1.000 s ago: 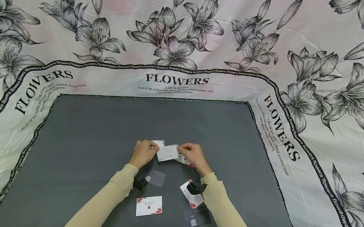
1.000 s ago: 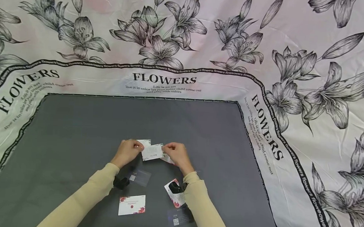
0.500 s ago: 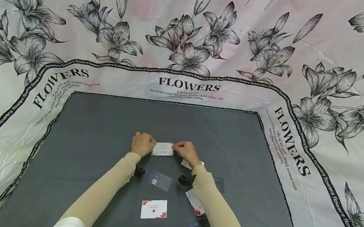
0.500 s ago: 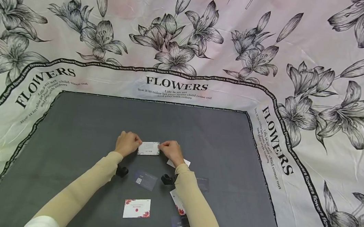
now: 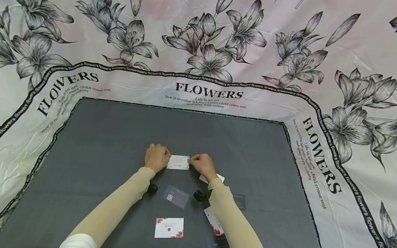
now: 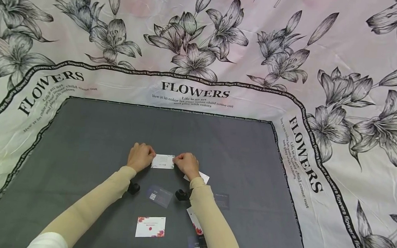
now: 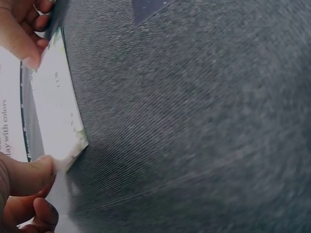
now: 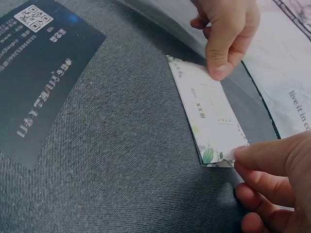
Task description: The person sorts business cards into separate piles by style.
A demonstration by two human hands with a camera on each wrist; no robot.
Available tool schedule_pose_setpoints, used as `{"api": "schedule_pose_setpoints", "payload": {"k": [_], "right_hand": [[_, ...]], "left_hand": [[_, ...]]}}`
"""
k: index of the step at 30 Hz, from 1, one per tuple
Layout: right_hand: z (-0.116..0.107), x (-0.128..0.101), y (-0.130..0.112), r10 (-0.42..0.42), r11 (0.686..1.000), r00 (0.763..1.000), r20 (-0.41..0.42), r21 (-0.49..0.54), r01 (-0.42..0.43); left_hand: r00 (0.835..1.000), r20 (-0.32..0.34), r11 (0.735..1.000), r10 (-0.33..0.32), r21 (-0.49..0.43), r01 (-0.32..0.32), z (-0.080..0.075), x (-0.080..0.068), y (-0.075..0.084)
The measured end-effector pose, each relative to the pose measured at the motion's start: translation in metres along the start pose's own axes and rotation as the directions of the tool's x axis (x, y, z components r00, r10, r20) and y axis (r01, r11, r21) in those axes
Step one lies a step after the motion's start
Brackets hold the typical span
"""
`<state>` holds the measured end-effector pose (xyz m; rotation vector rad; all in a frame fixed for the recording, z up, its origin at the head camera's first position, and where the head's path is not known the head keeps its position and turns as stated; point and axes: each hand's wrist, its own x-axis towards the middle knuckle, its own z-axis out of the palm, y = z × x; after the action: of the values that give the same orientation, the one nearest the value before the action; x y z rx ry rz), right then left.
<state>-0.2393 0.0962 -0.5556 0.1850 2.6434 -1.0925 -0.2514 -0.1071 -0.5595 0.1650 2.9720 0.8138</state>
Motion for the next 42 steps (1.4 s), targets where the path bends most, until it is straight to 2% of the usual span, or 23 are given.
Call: {"api": "schedule_pose_setpoints", "payload": {"k": [8, 15, 23, 33, 42], "right_hand": [[0.004, 0.003, 0.001, 0.008, 0.997, 0.999, -0.043, -0.071, -0.011], [0.005, 0.002, 0.000, 0.000, 0.996, 0.997, -0.073, -0.087, -0.006], [0.006, 0.002, -0.001, -0.021, 0.991, 0.995, -0.098, -0.131, 0.008], [0.008, 0.000, -0.003, -0.125, 0.969, 0.982, -0.140, -0.228, 0.091], [0.012, 0.002, 0.001, -0.159, 0.952, 0.976, -0.147, -0.284, 0.112]], "left_hand": [[0.999, -0.026, 0.999, -0.020, -0.045, 0.019, 0.014, -0.001, -0.005], [0.998, -0.054, 0.998, -0.024, -0.059, 0.021, 0.022, -0.002, -0.007], [0.998, -0.046, 0.998, -0.031, -0.064, 0.028, 0.024, -0.004, -0.007], [0.998, -0.035, 0.997, -0.054, -0.058, 0.052, 0.022, -0.003, -0.004], [0.997, -0.059, 0.998, -0.052, -0.050, 0.049, 0.026, -0.001, -0.005]]}}
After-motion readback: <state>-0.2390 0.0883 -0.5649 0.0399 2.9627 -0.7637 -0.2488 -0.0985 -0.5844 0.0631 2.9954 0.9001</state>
